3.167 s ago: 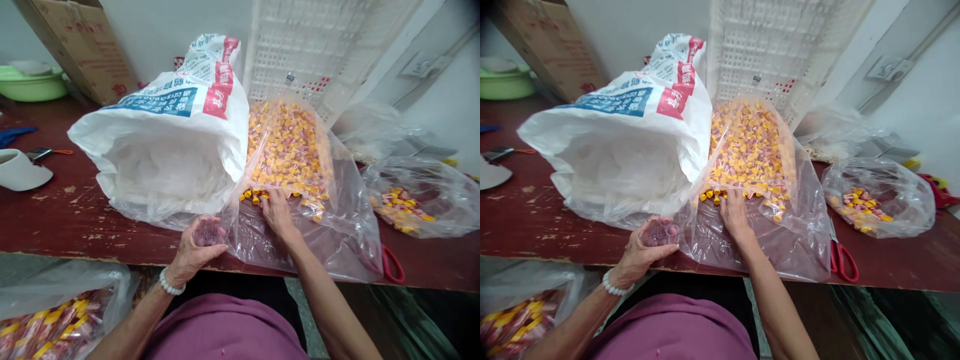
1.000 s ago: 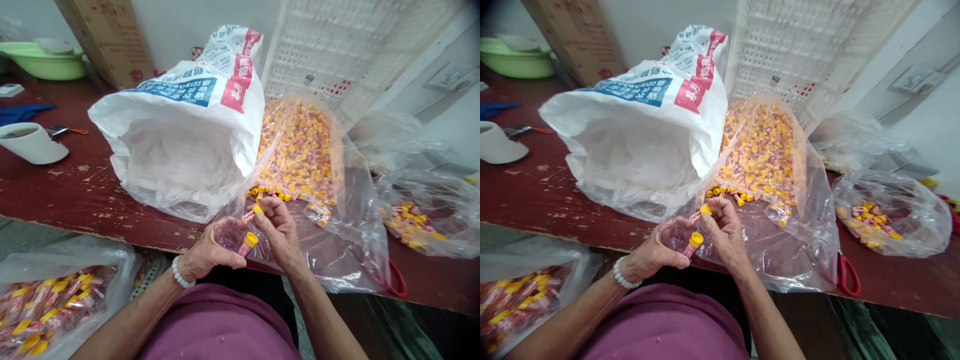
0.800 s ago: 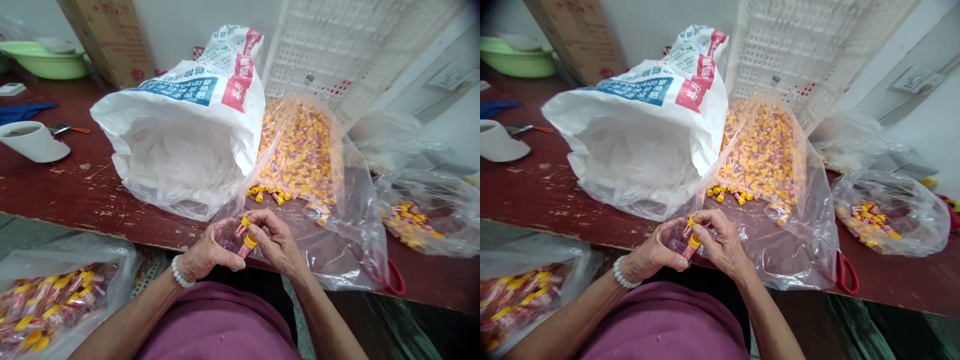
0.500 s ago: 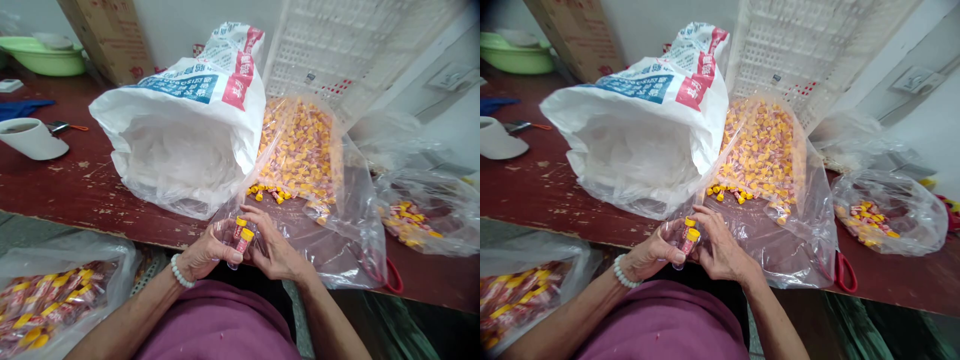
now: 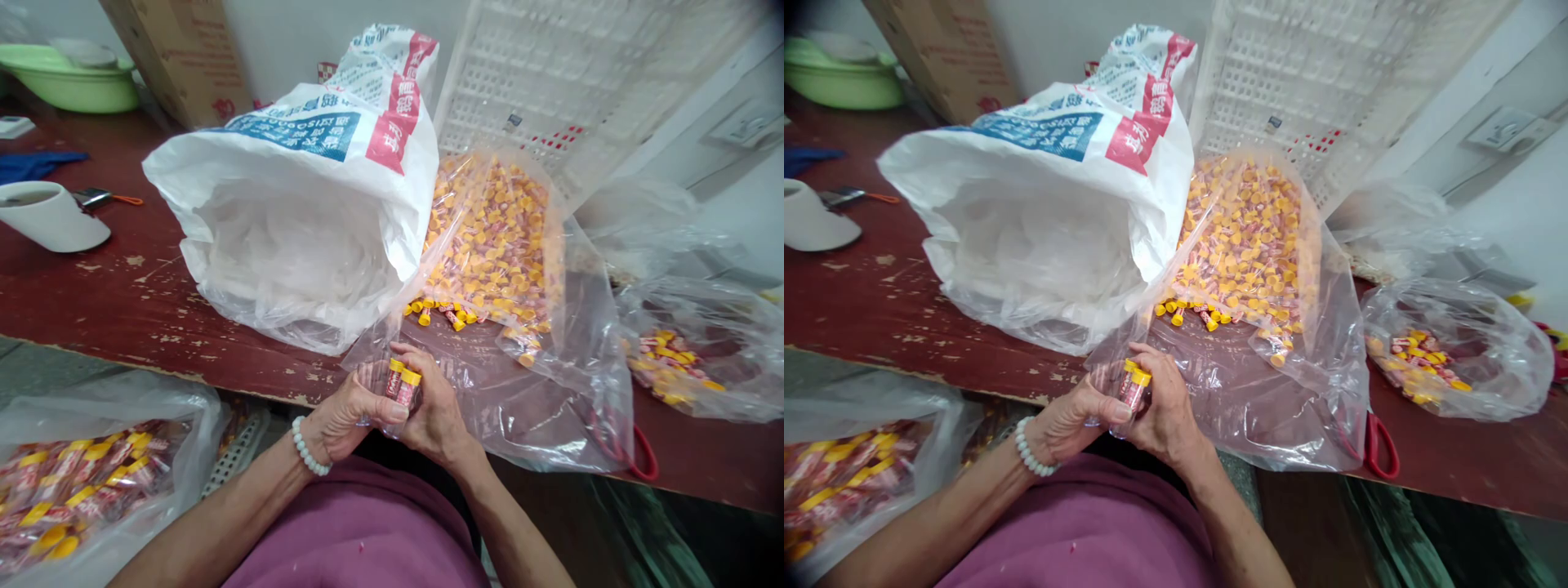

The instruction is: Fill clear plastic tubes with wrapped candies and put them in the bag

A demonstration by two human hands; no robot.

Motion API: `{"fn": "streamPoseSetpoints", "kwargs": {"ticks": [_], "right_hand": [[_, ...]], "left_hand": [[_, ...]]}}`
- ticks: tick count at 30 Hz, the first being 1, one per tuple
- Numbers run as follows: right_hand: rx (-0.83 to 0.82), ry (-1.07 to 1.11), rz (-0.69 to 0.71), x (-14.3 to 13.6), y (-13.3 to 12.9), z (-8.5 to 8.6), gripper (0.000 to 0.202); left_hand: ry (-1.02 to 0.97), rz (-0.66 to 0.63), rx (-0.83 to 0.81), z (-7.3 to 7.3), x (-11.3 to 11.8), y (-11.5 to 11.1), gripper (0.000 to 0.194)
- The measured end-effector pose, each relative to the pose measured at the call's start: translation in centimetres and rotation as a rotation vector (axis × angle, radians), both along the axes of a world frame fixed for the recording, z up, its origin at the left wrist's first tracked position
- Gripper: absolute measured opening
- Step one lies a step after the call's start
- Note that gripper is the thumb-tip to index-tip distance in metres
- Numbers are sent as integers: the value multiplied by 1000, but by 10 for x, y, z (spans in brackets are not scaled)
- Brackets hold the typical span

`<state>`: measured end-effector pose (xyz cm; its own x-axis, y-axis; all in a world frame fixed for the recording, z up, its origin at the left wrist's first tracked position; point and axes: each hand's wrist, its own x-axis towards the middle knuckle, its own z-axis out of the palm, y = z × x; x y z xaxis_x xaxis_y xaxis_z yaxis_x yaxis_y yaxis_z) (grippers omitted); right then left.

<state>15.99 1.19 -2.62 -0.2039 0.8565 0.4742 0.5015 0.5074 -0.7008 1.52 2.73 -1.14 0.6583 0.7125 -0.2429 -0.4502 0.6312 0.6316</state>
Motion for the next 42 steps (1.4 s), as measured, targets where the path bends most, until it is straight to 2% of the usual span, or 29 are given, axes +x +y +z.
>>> {"fn": "streamPoseSetpoints", "kwargs": {"ticks": [3,6,9,11,13,15,19,22,24,26,28,30,33,36,39,42], "right_hand": [[63,16,-29,-4,2,-1,59],[12,17,-9,-5,4,-1,63],[-76,-81,62,2,13,1,73],[-136,-106,46,13,25,2,80],[-181,-101,-48,24,42,2,72],[-186,-151,-199,32,63,-3,52],[-189,-328,-498,37,99,-19,31],[-215,-325,-559,39,108,-28,22],[-222,-291,-572,43,105,-28,20],[-234,-236,-562,44,94,-20,17],[-249,-161,-520,41,75,-6,17],[-271,0,-421,33,51,13,19],[-268,253,-204,15,20,39,23],[-151,135,-107,4,7,53,24],[6,-36,-46,4,9,59,25],[72,-111,21,7,13,62,28]], "left_hand": [[-28,-17,-29,1,2,0,34],[-25,12,-76,-1,1,2,32],[55,102,-77,-2,-3,6,36],[132,183,-16,-1,-9,10,37],[201,271,64,2,-15,14,37],[253,336,114,5,-20,17,41],[335,360,181,7,-25,15,51],[378,352,247,3,-26,14,52],[406,354,280,1,-26,14,52],[444,353,310,0,-27,15,50],[464,336,342,0,-26,15,49],[471,303,371,2,-23,15,48],[552,238,442,5,-17,13,47],[608,165,549,4,-12,11,47],[655,145,650,1,-11,8,47],[746,134,689,-1,-12,7,48]]}}
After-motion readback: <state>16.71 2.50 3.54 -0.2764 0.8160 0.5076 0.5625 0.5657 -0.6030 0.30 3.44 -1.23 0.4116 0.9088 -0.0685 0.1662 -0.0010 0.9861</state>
